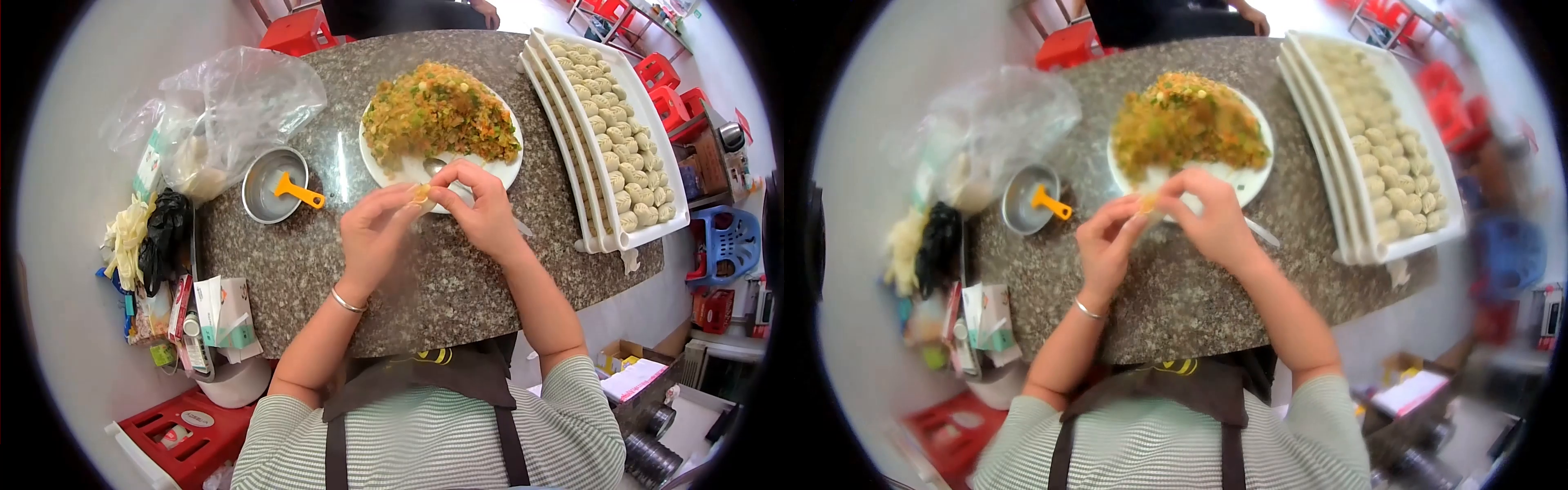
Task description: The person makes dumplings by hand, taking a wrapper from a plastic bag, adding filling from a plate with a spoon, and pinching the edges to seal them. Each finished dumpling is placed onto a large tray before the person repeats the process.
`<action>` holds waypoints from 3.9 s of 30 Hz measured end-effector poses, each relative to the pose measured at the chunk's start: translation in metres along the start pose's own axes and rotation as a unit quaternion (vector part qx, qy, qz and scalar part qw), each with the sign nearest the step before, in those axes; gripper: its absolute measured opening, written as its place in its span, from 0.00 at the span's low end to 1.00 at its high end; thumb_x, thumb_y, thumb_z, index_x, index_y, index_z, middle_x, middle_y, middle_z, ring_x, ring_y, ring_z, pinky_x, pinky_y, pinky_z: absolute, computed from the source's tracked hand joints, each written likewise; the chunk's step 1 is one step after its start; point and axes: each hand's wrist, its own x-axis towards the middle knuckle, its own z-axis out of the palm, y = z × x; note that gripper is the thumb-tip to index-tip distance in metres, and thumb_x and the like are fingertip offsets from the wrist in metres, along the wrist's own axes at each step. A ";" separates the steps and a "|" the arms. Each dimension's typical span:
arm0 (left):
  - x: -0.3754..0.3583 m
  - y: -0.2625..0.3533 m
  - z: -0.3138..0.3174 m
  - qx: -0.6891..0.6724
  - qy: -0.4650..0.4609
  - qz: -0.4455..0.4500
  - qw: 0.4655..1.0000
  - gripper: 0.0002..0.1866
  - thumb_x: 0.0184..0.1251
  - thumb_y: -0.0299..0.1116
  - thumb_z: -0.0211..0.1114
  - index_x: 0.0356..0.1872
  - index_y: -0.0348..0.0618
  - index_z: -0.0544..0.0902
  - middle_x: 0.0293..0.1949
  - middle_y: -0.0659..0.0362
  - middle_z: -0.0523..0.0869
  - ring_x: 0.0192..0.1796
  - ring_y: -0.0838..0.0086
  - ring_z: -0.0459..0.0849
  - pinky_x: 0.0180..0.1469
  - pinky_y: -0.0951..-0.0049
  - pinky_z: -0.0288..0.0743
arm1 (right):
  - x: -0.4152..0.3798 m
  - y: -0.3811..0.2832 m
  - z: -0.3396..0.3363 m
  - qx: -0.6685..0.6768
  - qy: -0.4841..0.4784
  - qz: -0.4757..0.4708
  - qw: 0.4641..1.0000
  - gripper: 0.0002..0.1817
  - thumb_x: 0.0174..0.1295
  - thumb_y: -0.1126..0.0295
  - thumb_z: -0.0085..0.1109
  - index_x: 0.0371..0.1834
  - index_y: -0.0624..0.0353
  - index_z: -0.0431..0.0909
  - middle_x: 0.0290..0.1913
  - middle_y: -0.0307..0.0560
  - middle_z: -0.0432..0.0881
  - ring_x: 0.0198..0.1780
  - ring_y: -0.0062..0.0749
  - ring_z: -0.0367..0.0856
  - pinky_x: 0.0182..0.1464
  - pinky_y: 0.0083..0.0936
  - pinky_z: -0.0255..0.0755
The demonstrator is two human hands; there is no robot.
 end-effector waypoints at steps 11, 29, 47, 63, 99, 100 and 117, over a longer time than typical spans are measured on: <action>0.020 0.004 0.011 0.122 -0.037 0.026 0.992 0.10 0.62 0.24 0.68 0.44 0.37 0.87 0.47 0.52 0.87 0.48 0.67 0.86 0.52 0.71 0.79 | 0.003 0.002 -0.014 -0.049 0.060 -0.047 0.996 0.05 0.60 0.75 0.64 0.35 0.65 0.81 0.36 0.45 0.82 0.40 0.30 0.80 0.45 0.24 0.72; 0.044 0.008 0.035 0.140 -0.065 -0.028 0.988 0.11 0.62 0.23 0.68 0.46 0.33 0.84 0.50 0.51 0.86 0.50 0.70 0.85 0.54 0.72 0.79 | 0.008 0.005 -0.033 -0.066 0.097 -0.021 0.993 0.06 0.63 0.72 0.61 0.36 0.66 0.81 0.36 0.44 0.83 0.40 0.28 0.80 0.46 0.25 0.72; 0.043 -0.003 0.027 0.044 -0.067 -0.041 0.996 0.17 0.61 0.27 0.71 0.51 0.38 0.83 0.49 0.54 0.86 0.49 0.74 0.85 0.49 0.74 0.81 | 0.009 0.006 -0.031 -0.082 0.084 -0.029 0.993 0.06 0.60 0.74 0.64 0.34 0.66 0.80 0.36 0.46 0.82 0.40 0.31 0.80 0.45 0.27 0.72; 0.055 0.002 0.019 0.007 -0.151 -0.060 0.987 0.23 0.59 0.32 0.73 0.55 0.38 0.80 0.53 0.57 0.83 0.54 0.69 0.82 0.55 0.70 0.77 | 0.008 0.002 -0.031 -0.083 0.061 -0.018 0.994 0.06 0.61 0.71 0.63 0.34 0.64 0.80 0.37 0.48 0.83 0.42 0.36 0.82 0.46 0.30 0.74; 0.041 -0.006 0.027 0.113 -0.036 0.058 0.991 0.09 0.60 0.27 0.70 0.41 0.37 0.86 0.44 0.54 0.88 0.46 0.72 0.87 0.46 0.74 0.82 | 0.005 0.006 -0.021 -0.057 0.120 -0.009 0.991 0.06 0.62 0.72 0.61 0.36 0.65 0.80 0.36 0.48 0.82 0.42 0.34 0.81 0.47 0.29 0.72; 0.041 -0.005 0.025 0.134 -0.057 0.078 0.986 0.09 0.59 0.26 0.70 0.41 0.37 0.86 0.44 0.53 0.87 0.46 0.71 0.87 0.45 0.74 0.82 | 0.005 0.007 -0.020 -0.042 0.124 0.008 0.991 0.07 0.62 0.71 0.60 0.36 0.65 0.80 0.35 0.48 0.82 0.41 0.33 0.80 0.47 0.28 0.72; 0.048 -0.006 0.021 0.113 -0.119 0.045 0.985 0.08 0.62 0.23 0.68 0.42 0.38 0.87 0.51 0.52 0.84 0.49 0.71 0.85 0.48 0.74 0.83 | 0.006 0.011 -0.028 -0.018 0.094 0.059 0.994 0.09 0.64 0.69 0.60 0.36 0.64 0.78 0.35 0.46 0.81 0.40 0.32 0.79 0.46 0.27 0.71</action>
